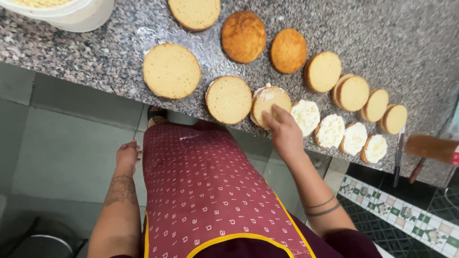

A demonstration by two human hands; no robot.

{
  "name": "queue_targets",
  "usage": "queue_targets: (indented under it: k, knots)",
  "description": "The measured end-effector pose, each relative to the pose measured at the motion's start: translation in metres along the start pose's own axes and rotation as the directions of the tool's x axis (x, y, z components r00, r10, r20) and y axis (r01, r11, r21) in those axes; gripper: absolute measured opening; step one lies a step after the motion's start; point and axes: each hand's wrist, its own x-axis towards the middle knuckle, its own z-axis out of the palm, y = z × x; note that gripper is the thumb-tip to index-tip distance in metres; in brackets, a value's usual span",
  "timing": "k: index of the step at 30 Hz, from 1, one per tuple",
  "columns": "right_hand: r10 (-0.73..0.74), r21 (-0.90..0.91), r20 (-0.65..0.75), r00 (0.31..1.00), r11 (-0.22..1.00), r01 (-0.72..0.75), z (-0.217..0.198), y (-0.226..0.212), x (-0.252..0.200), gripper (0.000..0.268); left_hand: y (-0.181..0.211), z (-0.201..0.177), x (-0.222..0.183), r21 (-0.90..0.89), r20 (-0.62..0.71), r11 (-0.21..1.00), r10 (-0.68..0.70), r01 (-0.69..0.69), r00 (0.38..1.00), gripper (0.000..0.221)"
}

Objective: The person sprinkles small white pieces onto cream-topped cake layers by hand and then places plain cake layers on top of them. They use a spatula to spread cream around the sides of the assembled cakes.

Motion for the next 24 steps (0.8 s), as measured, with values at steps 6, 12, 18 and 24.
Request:
queue_targets:
  k: [6,12,18,24]
  knots:
    - [0.147,0.07,-0.099,0.984,0.988,-0.14,0.007,0.0,-0.015,0.054,-0.013,-0.005,0.01,0.162,0.045,0.986,0.04,-0.047,0.998,0.038]
    - [0.234,0.141,-0.171,0.957,0.967,-0.211,0.012,0.008,-0.022,0.041,0.026,-0.009,-0.009,0.208,0.047,0.977,0.042,-0.051,0.998,0.041]
    - [0.452,0.44,-0.282,0.846,0.845,-0.305,-0.005,0.055,-0.006,0.032,0.051,-0.006,0.011,0.233,0.086,0.959,0.144,-0.16,0.986,0.043]
    - [0.808,0.574,-0.187,0.558,0.551,-0.606,0.03,0.176,0.023,0.056,0.054,0.004,-0.001,0.219,0.064,0.958,0.176,-0.186,0.982,0.044]
